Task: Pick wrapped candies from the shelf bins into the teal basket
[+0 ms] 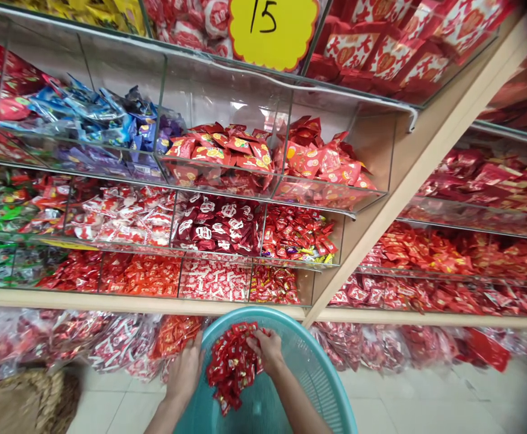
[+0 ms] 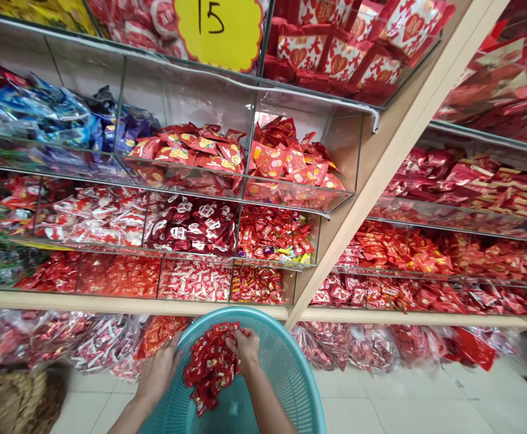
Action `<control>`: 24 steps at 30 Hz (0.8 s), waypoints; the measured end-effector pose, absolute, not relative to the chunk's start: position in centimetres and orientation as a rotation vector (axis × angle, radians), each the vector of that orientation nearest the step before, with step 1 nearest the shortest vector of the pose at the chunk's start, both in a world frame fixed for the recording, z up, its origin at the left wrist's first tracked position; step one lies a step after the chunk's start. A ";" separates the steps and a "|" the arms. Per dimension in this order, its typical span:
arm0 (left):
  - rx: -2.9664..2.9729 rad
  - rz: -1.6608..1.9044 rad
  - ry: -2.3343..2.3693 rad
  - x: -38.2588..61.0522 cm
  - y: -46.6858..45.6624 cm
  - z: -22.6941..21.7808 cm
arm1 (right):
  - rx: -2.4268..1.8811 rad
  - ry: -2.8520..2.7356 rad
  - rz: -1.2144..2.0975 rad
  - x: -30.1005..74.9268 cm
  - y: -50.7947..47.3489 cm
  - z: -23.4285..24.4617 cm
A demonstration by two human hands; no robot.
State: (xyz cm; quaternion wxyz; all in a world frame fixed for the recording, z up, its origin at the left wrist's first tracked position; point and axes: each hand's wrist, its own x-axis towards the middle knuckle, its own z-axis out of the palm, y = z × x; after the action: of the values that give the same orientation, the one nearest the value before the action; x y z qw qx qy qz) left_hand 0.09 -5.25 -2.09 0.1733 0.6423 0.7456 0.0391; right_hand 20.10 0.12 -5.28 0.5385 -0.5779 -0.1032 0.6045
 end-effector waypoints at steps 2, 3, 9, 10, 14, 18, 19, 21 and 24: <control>1.823 0.108 2.115 0.1 -5.2 -2.2 | -1.412 -0.278 1.410 20.5 -0.1 -5.2; 1.824 0.108 2.120 0.1 -5.2 -2.2 | -1.441 -0.299 1.394 20.8 -0.2 -5.1; 1.826 0.118 2.082 -0.1 -5.3 -2.0 | -1.491 -0.304 1.401 23.3 -1.1 -4.3; 1.822 0.120 2.067 -0.2 -5.4 -2.0 | -1.474 -0.292 1.415 23.7 -1.2 -4.0; 1.821 0.131 2.038 -0.8 -6.2 -2.0 | -1.336 -0.201 1.523 24.8 -1.2 -2.5; 1.806 0.125 2.036 -1.0 -6.9 -1.9 | -1.255 -0.179 1.622 24.3 -0.7 -0.9; 1.802 0.122 2.032 -1.0 -6.9 -1.8 | -1.249 -0.202 1.642 24.0 -0.5 -0.6; 1.799 0.122 2.026 -1.0 -6.9 -1.6 | -1.244 -0.260 1.677 23.4 -0.3 0.1; 1.789 0.116 2.024 -1.0 -6.9 -1.5 | -1.303 -0.385 1.691 22.5 0.2 0.7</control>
State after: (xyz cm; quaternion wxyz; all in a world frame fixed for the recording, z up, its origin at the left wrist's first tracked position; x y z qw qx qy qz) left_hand -1.01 -6.85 -1.55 0.2170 0.6458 0.7308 0.0419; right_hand 22.51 0.20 0.71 0.4674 -0.5309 -0.1570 0.6892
